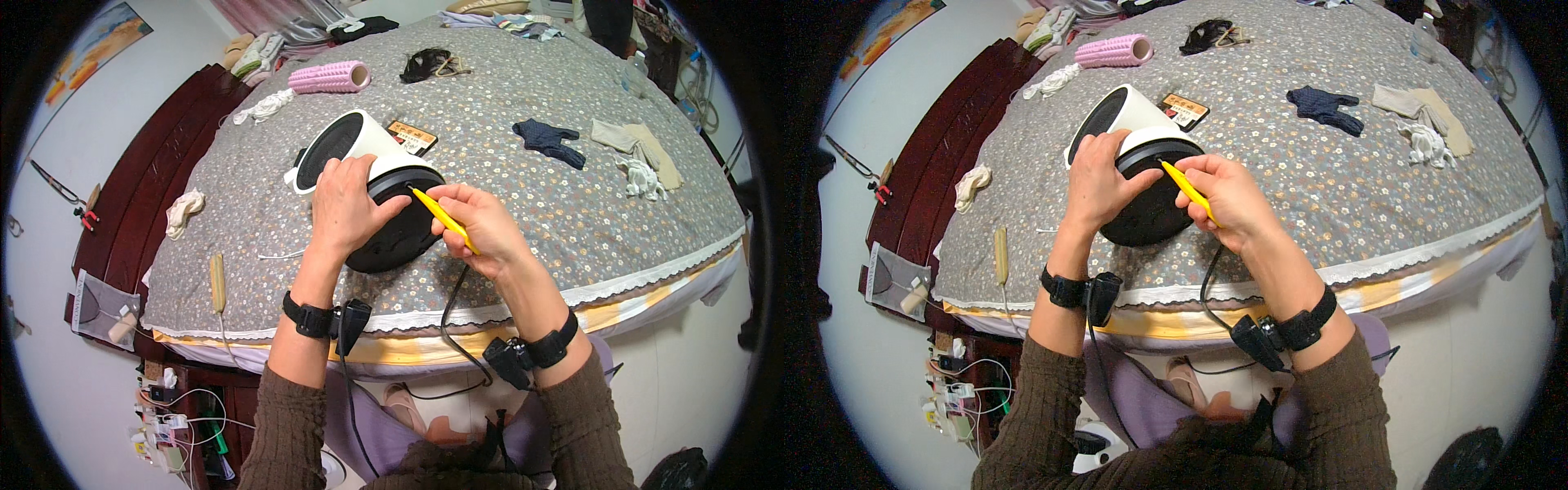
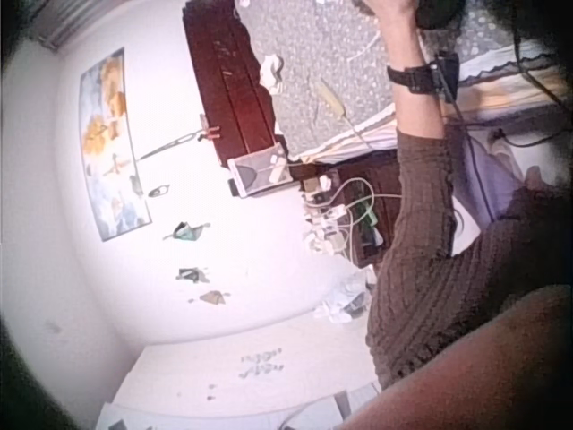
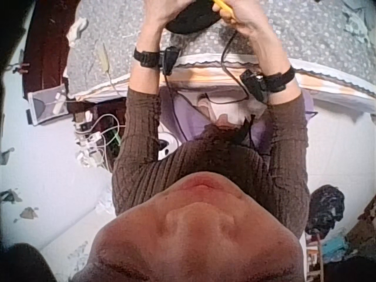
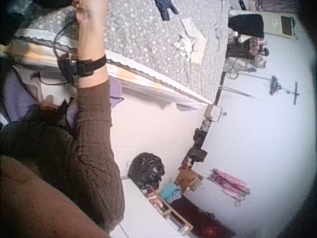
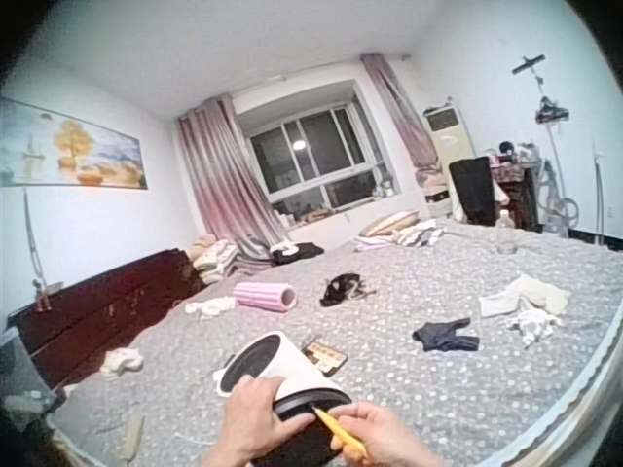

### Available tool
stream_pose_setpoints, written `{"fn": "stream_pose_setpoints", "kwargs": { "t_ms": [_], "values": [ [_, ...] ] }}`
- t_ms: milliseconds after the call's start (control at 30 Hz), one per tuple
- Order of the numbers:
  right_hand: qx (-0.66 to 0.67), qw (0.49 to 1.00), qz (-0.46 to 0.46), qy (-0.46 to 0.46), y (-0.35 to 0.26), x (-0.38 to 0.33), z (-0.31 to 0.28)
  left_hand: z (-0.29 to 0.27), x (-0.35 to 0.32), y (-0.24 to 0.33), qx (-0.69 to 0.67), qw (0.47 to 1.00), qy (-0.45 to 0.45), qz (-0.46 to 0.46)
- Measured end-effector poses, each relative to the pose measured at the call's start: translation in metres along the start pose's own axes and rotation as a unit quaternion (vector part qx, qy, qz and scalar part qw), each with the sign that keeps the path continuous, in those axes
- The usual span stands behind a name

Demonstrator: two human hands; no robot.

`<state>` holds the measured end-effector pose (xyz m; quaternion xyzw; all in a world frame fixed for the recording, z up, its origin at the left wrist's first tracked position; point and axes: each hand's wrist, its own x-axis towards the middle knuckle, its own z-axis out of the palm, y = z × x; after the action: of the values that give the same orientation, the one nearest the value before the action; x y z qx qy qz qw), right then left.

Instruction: The person uses a yellow screwdriver to remove screws from the base of a white and black appliance. They rotate the device to access multiple screws, then detach the base cover to reveal the internal components.

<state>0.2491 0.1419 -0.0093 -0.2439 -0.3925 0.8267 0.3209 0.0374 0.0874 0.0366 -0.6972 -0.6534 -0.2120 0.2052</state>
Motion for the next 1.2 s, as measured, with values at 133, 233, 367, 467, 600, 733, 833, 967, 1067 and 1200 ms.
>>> {"fn": "stream_pose_setpoints", "kwargs": {
  "t_ms": [133,233,367,467,600,733,833,967,1067,1200],
  "values": [
    [0.233,0.967,0.086,-0.053,0.007,0.005,-0.003,0.002,-0.001,-0.001,0.007,1.000,0.005,0.004],
    [0.270,0.957,0.095,-0.046,0.013,0.011,-0.004,0.001,0.000,0.001,0.011,1.000,0.002,0.002],
    [0.257,0.960,0.101,-0.031,0.014,0.016,-0.007,-0.002,0.002,0.008,0.008,1.000,-0.001,-0.022],
    [0.238,0.965,0.108,-0.020,0.012,0.020,-0.008,-0.003,0.000,0.017,0.035,0.984,0.099,0.142],
    [0.215,0.971,0.099,-0.034,0.010,0.021,0.000,0.000,0.005,0.023,0.031,0.960,0.112,0.254],
    [0.071,0.997,0.014,0.019,0.002,0.010,0.011,-0.004,0.011,0.020,0.053,0.960,0.090,0.259],
    [-0.269,0.937,-0.208,0.076,-0.004,-0.009,0.015,-0.007,0.015,0.018,0.044,0.959,0.099,0.261],
    [-0.663,0.622,-0.395,0.133,-0.004,-0.030,0.010,-0.004,0.018,0.015,0.012,0.964,0.097,0.248],
    [-0.675,0.590,-0.420,0.138,-0.002,-0.031,0.006,-0.003,0.019,0.008,0.025,0.972,0.091,0.215],
    [-0.670,0.582,-0.440,0.134,0.000,-0.026,0.007,-0.002,0.017,0.000,-0.059,0.996,0.063,0.014]
  ]
}}
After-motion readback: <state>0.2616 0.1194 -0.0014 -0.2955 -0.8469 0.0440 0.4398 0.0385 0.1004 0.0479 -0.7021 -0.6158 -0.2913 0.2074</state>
